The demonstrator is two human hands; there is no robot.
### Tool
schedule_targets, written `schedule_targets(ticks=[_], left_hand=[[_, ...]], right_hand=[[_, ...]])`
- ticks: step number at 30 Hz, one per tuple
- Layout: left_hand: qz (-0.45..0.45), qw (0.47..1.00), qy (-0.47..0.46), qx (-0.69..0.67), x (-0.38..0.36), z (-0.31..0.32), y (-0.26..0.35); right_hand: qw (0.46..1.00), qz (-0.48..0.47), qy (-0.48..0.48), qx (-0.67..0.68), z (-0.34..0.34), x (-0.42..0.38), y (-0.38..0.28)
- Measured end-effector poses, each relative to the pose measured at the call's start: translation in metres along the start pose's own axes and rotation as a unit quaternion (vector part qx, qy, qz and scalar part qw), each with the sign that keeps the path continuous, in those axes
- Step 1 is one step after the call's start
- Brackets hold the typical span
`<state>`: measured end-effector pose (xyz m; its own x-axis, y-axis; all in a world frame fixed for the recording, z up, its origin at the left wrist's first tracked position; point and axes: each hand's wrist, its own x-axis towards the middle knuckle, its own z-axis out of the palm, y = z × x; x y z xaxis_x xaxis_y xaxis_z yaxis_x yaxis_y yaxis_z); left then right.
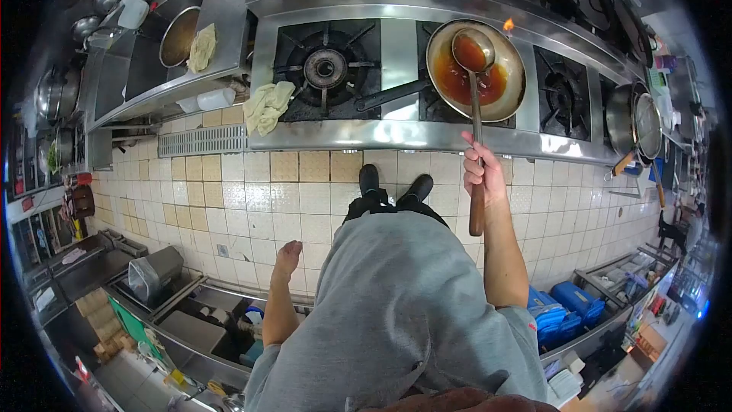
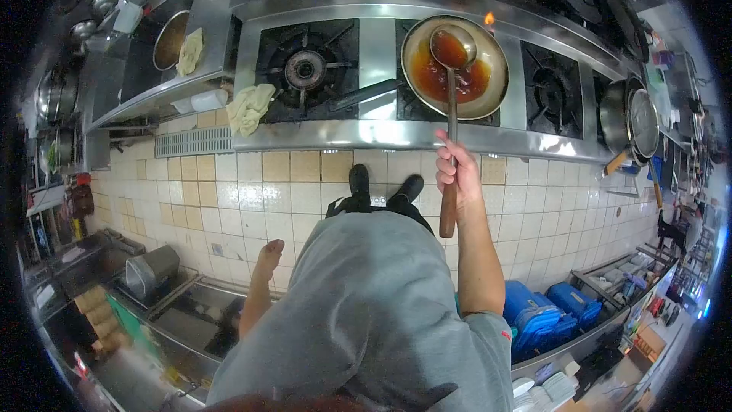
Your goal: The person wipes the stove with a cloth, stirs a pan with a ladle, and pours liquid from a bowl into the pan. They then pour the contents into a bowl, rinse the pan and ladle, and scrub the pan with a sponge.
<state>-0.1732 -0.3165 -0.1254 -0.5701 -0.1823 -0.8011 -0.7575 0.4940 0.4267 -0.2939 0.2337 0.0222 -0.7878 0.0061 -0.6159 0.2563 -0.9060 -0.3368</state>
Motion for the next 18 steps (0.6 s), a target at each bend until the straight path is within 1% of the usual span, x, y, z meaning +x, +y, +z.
schedule_targets(ticks=[1,3,4,5,7,8,9,11,12,14,15,17,18], left_hand=[[-0.007,1.0,-0.001,0.002,-0.003,0.002,0.004],[-0.012,1.0,-0.004,0.005,0.0,0.006,0.008],[-0.005,1.0,-0.015,0.018,0.006,0.008,0.008],[0.001,0.999,-0.024,0.03,0.01,0.01,0.007],[0.013,0.999,-0.024,0.028,0.011,0.015,0.019],[0.022,0.999,-0.023,0.027,0.01,0.018,0.027],[0.023,0.999,-0.022,0.027,0.014,0.021,0.03],[0.047,0.998,-0.032,0.028,0.02,0.026,0.036],[0.048,0.998,-0.033,0.029,0.021,0.027,0.042],[0.073,0.993,-0.036,0.083,0.022,0.028,0.055],[0.075,0.993,-0.038,0.085,0.025,0.029,0.057],[0.088,0.992,-0.052,0.071,0.033,0.029,0.057],[0.087,0.992,-0.053,0.072,0.037,0.029,0.058]], right_hand=[[1.0,-0.004,0.002,0.002,0.001,-0.004,-0.005],[0.992,-0.047,0.05,-0.106,0.0,-0.013,-0.017],[0.987,-0.059,0.075,-0.133,0.004,-0.021,-0.021],[0.986,-0.061,0.075,-0.132,0.004,-0.029,-0.023],[0.966,-0.091,0.115,-0.214,0.0,-0.042,-0.026],[0.957,-0.103,0.117,-0.243,-0.01,-0.046,-0.027],[0.958,-0.104,0.116,-0.242,-0.013,-0.052,-0.029],[0.924,-0.137,0.151,-0.323,-0.018,-0.065,-0.031],[0.924,-0.139,0.152,-0.321,-0.023,-0.07,-0.032],[0.881,-0.145,0.181,-0.412,-0.031,-0.08,-0.035],[0.881,-0.147,0.184,-0.41,-0.032,-0.085,-0.034],[0.838,-0.176,0.195,-0.478,-0.028,-0.096,-0.032],[0.838,-0.176,0.197,-0.478,-0.027,-0.101,-0.029]])
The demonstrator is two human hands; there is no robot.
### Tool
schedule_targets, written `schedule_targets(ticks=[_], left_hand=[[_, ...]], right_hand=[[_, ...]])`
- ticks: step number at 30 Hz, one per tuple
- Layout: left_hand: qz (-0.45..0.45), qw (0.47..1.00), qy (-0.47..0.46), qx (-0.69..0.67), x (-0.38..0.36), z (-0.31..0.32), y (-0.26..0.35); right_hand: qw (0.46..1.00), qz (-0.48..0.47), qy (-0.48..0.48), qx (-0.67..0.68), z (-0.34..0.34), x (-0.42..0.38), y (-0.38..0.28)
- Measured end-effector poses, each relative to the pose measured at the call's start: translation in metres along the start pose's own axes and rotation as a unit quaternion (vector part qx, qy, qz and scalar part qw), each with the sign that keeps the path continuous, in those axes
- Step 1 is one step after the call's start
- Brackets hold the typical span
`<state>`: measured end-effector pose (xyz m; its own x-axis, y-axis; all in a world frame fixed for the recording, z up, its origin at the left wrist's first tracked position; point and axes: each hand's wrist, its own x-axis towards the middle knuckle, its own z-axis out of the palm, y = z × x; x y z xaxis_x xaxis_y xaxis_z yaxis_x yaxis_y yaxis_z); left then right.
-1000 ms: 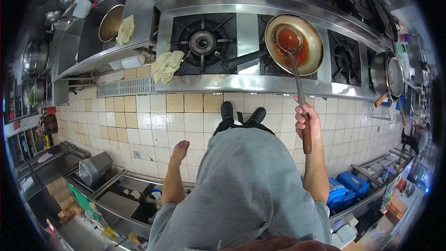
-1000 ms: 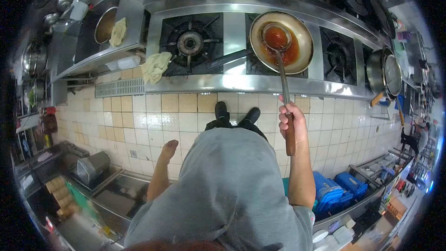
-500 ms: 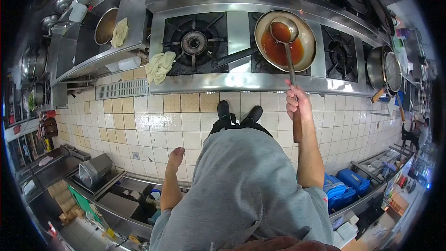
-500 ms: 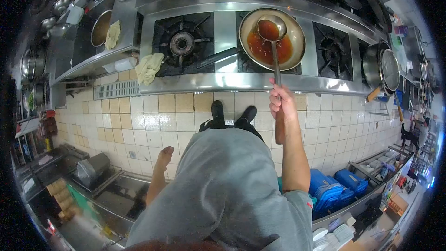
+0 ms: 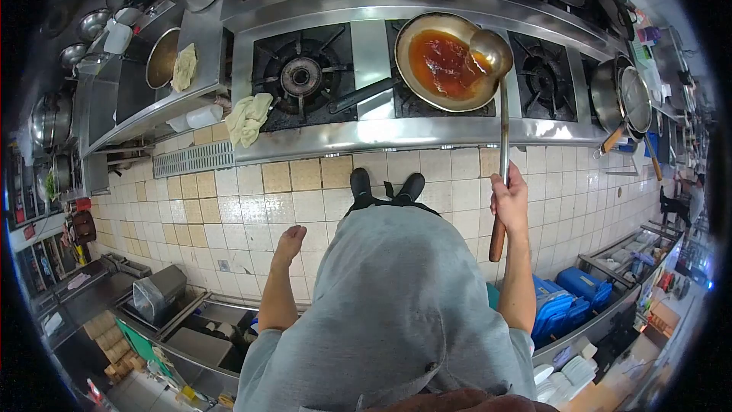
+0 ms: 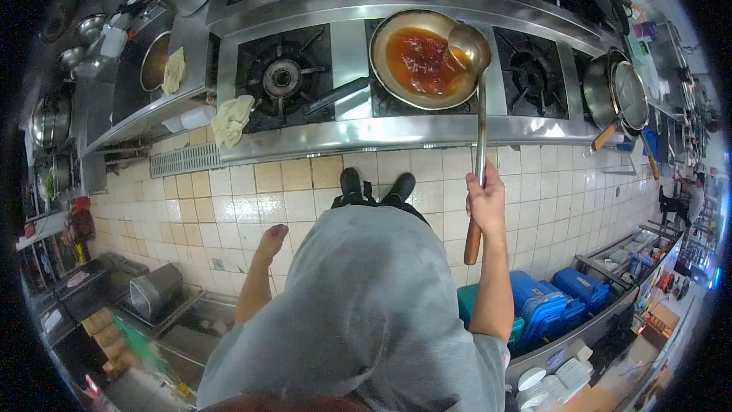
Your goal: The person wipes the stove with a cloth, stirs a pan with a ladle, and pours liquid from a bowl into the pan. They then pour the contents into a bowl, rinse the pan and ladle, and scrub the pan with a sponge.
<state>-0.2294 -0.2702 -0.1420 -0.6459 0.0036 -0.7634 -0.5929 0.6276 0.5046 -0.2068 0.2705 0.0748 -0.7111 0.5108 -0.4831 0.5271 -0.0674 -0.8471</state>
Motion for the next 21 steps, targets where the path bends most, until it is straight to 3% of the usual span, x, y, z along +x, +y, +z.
schedule_targets(ticks=[3,5,7,9,11,13,17,19,21], left_hand=[[0.021,0.999,-0.005,0.045,0.012,-0.004,0.004],[0.032,0.998,0.004,0.051,0.015,-0.007,0.01],[0.032,0.998,0.003,0.052,0.018,-0.008,0.014],[0.033,0.998,0.001,0.052,0.018,-0.008,0.02],[0.044,0.998,-0.006,0.051,0.015,-0.009,0.028],[0.041,0.998,-0.005,0.05,0.011,-0.009,0.035],[0.03,0.998,0.01,0.047,0.005,-0.008,0.035],[0.022,0.999,0.006,0.044,0.006,-0.009,0.024],[0.014,0.999,0.005,0.038,0.004,-0.008,0.013]], right_hand=[[0.998,-0.043,0.046,-0.008,0.0,-0.014,0.008],[0.984,-0.147,0.1,-0.019,-0.002,-0.018,0.022],[0.983,-0.145,0.11,-0.028,-0.008,-0.021,0.028],[0.925,-0.278,0.186,-0.18,-0.016,-0.012,0.039],[0.927,-0.238,0.188,-0.218,-0.022,-0.009,0.035],[0.899,-0.301,0.19,-0.254,-0.033,0.004,0.049],[0.908,-0.303,0.167,-0.237,-0.031,0.007,0.057],[0.941,-0.195,0.115,-0.253,-0.03,0.009,0.061],[0.953,-0.174,0.1,-0.228,-0.027,0.012,0.06]])
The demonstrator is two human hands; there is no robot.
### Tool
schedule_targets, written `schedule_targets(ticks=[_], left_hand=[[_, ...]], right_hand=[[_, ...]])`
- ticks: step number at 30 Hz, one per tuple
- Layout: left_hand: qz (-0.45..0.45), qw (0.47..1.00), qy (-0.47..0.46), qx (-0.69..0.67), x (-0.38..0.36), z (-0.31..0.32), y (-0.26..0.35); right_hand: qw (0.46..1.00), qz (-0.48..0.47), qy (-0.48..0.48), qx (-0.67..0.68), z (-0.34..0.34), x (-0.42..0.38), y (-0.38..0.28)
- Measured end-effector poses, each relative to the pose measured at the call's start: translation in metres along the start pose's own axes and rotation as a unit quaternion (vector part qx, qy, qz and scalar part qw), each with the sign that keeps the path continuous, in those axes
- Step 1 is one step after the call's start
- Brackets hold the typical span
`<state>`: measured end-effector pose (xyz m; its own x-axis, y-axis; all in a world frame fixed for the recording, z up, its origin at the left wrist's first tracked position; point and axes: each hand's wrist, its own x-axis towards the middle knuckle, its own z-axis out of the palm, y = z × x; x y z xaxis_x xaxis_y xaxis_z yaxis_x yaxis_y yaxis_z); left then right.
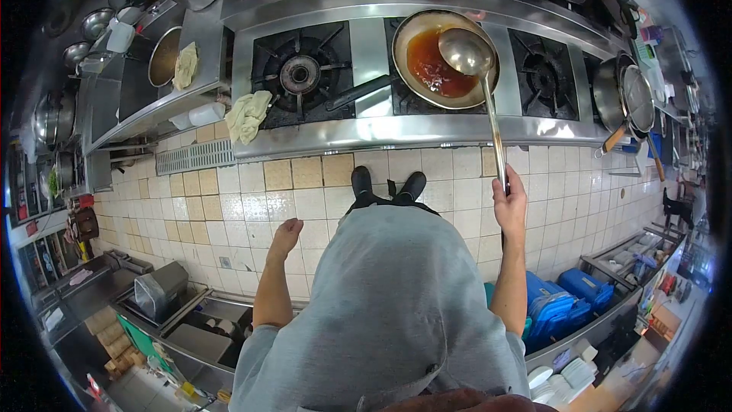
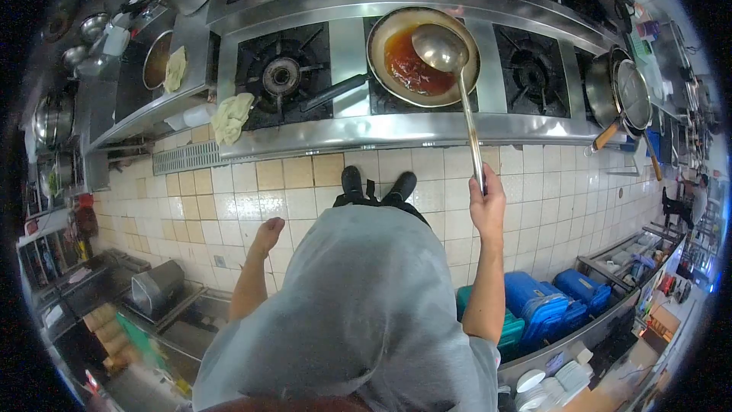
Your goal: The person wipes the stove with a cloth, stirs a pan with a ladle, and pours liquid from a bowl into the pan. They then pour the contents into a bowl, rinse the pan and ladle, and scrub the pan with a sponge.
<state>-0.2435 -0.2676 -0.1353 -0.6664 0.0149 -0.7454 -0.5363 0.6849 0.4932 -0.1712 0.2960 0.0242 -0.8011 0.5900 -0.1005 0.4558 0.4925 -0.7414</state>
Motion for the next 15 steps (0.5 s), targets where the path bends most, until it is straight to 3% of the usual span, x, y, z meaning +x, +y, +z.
schedule_targets(ticks=[6,15], left_hand=[[-0.021,1.0,-0.006,0.009,-0.008,0.006,-0.023],[-0.037,0.999,0.009,-0.017,-0.022,0.009,-0.014]], right_hand=[[0.995,0.062,-0.03,0.074,0.004,0.012,-0.008],[0.998,0.019,-0.041,-0.039,-0.002,0.029,-0.002]])
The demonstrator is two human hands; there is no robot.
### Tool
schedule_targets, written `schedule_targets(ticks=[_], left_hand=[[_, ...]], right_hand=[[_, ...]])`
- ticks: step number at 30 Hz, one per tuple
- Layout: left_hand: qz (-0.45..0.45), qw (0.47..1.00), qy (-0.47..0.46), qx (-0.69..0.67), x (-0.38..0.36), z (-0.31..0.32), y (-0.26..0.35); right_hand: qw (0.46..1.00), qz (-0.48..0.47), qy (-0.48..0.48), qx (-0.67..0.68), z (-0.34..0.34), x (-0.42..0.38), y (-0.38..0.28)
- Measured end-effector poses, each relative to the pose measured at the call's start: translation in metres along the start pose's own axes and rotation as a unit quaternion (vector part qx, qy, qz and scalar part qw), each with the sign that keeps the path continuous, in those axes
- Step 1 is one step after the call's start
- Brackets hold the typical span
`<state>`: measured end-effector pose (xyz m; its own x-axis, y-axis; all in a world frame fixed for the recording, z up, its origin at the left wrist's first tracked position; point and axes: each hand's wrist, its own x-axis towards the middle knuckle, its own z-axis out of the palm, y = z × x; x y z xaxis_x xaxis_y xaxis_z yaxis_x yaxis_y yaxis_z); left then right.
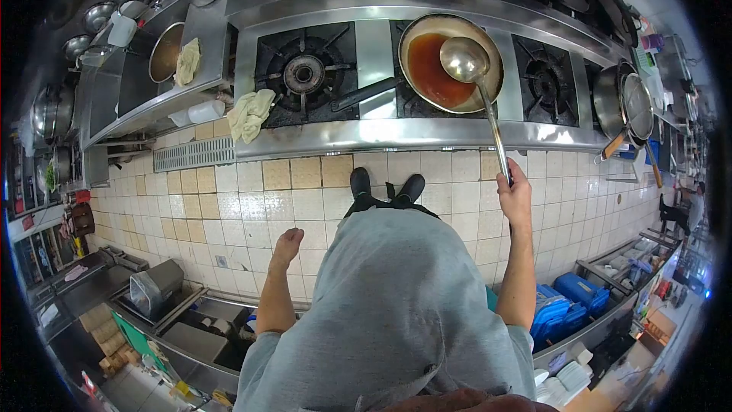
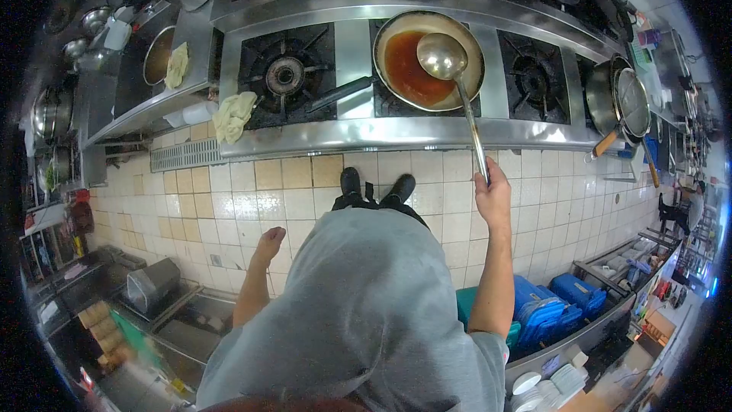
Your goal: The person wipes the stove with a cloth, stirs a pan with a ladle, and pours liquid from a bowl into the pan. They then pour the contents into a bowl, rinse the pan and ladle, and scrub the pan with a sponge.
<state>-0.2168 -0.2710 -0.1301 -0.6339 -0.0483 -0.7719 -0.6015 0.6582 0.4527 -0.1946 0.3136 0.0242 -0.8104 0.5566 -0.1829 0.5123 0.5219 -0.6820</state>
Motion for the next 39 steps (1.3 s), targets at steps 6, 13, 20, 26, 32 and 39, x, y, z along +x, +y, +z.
schedule_targets(ticks=[6,13,20,26,32,39], left_hand=[[0.018,1.0,-0.01,0.014,0.006,-0.004,-0.003],[0.034,0.999,0.003,0.011,0.015,-0.007,-0.01],[0.129,0.989,0.061,-0.034,0.005,-0.021,0.056],[0.32,0.925,0.119,-0.167,-0.038,-0.043,0.205],[0.398,0.861,0.06,-0.31,-0.057,-0.045,0.311],[0.508,0.761,-0.057,-0.399,-0.079,-0.067,0.365]], right_hand=[[1.0,0.008,-0.01,-0.024,-0.002,0.001,-0.005],[0.999,-0.001,-0.008,-0.04,-0.005,-0.001,-0.012],[0.996,0.06,-0.038,0.062,-0.029,-0.009,-0.044],[0.984,0.073,-0.121,0.111,-0.084,-0.016,-0.083],[0.98,0.032,-0.19,0.041,-0.139,-0.025,-0.165],[0.954,-0.135,-0.258,-0.069,-0.179,-0.039,-0.248]])
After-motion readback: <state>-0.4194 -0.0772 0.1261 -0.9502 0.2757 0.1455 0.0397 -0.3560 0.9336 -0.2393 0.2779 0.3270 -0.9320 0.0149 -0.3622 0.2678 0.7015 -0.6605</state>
